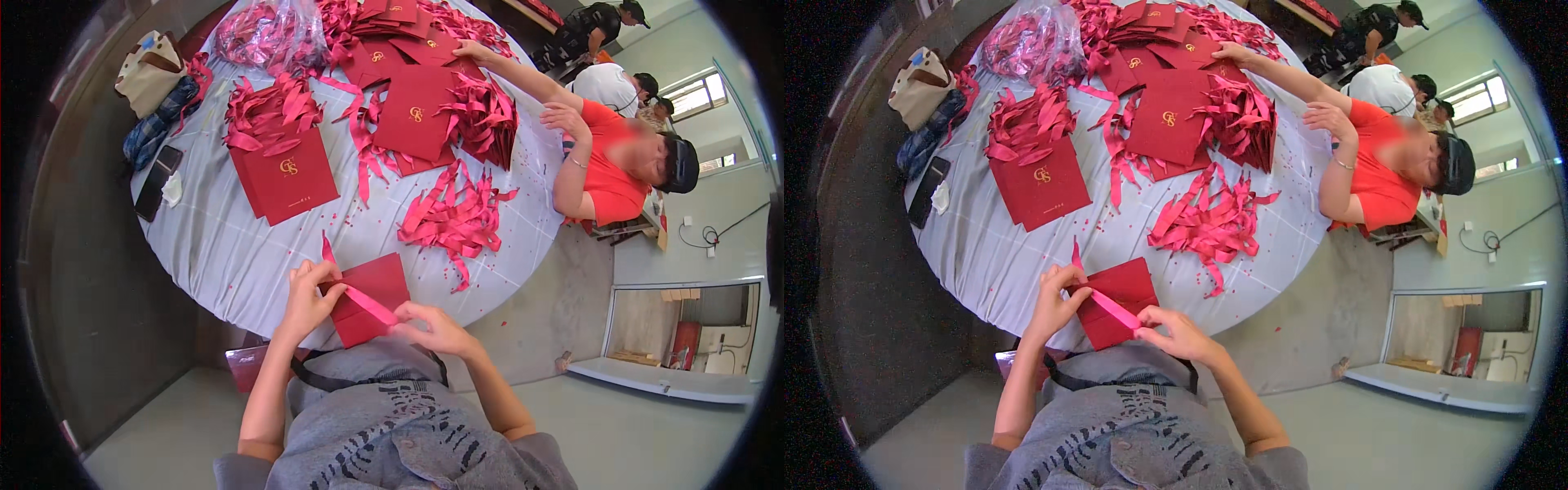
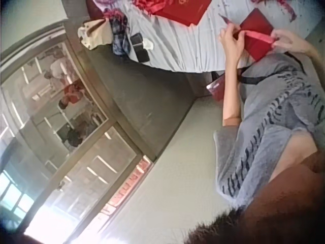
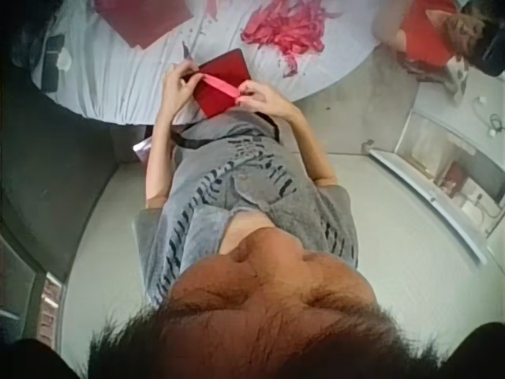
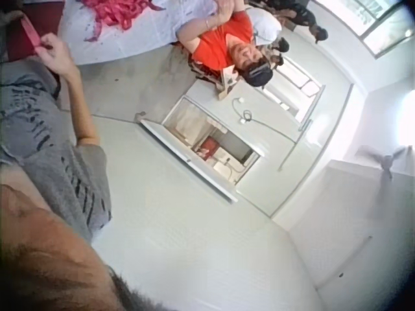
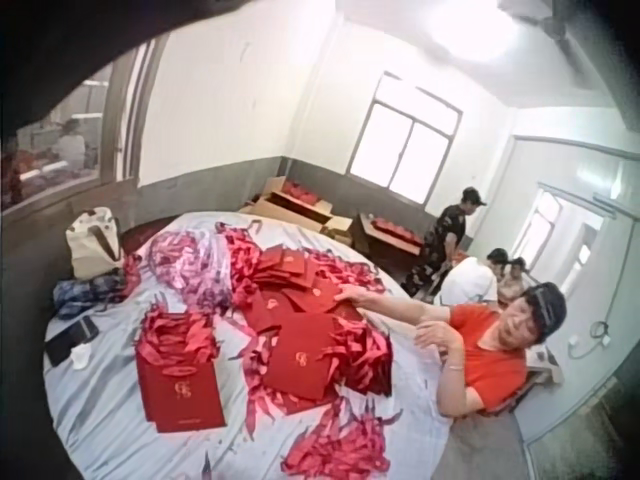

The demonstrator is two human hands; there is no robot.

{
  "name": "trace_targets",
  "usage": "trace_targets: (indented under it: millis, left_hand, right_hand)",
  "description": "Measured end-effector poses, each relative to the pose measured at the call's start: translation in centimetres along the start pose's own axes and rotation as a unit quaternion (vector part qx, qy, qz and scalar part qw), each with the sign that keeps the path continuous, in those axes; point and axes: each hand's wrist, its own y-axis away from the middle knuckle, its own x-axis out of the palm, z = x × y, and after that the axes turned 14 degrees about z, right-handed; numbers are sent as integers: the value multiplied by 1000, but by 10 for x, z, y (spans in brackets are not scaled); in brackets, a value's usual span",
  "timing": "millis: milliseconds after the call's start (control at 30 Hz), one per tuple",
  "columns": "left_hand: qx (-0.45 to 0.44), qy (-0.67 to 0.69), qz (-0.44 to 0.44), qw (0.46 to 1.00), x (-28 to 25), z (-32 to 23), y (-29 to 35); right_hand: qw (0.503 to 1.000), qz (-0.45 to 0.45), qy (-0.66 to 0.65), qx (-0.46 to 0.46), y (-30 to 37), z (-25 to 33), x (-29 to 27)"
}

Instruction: The person attaches ribbon handles to paper gift bags by threading ribbon strips through the slots on each bag by hand.

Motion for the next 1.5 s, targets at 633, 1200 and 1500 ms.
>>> trace_targets:
  millis: [633, 1200, 1500]
  left_hand:
    - [-22, -332, -81, 939, -8, -2, -6]
    - [9, -45, 125, 991, 18, 0, -42]
    - [-2, -15, 180, 984, 17, -27, -25]
  right_hand:
    - [980, -115, 76, 143, 23, -15, -13]
    - [889, -323, -301, -118, -11, 15, 3]
    - [842, -142, -494, -164, -14, 24, 10]
